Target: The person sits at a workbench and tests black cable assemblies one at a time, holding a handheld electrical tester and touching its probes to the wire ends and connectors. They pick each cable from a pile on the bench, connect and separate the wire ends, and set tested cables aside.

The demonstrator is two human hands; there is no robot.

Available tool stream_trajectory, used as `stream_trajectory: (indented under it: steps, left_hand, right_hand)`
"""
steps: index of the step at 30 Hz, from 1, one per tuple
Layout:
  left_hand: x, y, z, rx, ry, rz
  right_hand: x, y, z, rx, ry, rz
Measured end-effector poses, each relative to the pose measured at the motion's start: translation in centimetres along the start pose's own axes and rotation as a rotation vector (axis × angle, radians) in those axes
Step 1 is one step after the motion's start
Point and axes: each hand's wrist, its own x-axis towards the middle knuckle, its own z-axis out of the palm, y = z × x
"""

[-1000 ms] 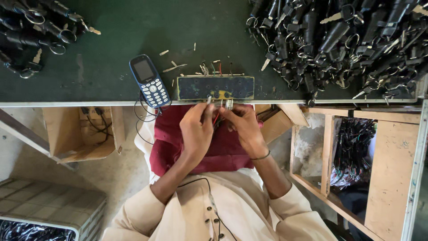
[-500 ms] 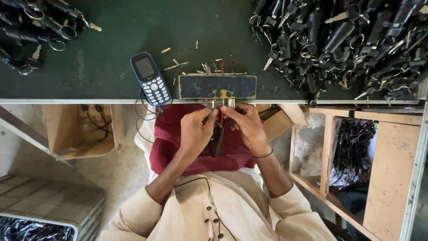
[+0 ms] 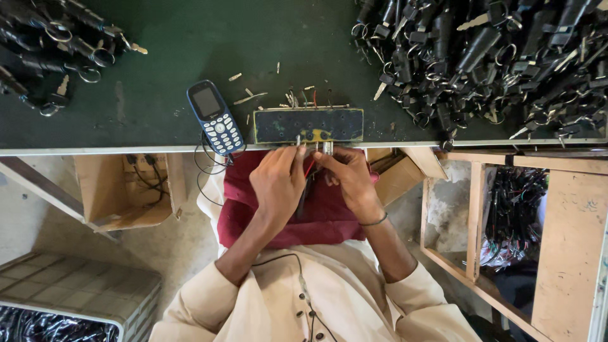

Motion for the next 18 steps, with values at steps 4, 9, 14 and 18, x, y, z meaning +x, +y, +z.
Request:
stream_trajectory:
  steps: [4,9,14,18]
  left_hand:
    - [-1.1,-0.2,-0.5,0.013,-0.019,-0.032]
    - [-1.5,-1.6,0.7,0.026,-0.097,-0.158]
    - [-1.3,-2.3,1.1,0.006,-0.116,-0.138]
    - [-1.5,-2.1,0.3,0.044,-0.207,-0.185]
  right_hand:
    - [0.0,-0.3,0.0,-0.029,0.03,0.013]
    - [-0.1,-0.7,-0.1,-0.026,0.01,0.034]
    - [0.1,-0.7,-0.1,-0.011,0.029,0.077]
    - [0.0,-0.8,-0.1,0.012,0.005,0.062]
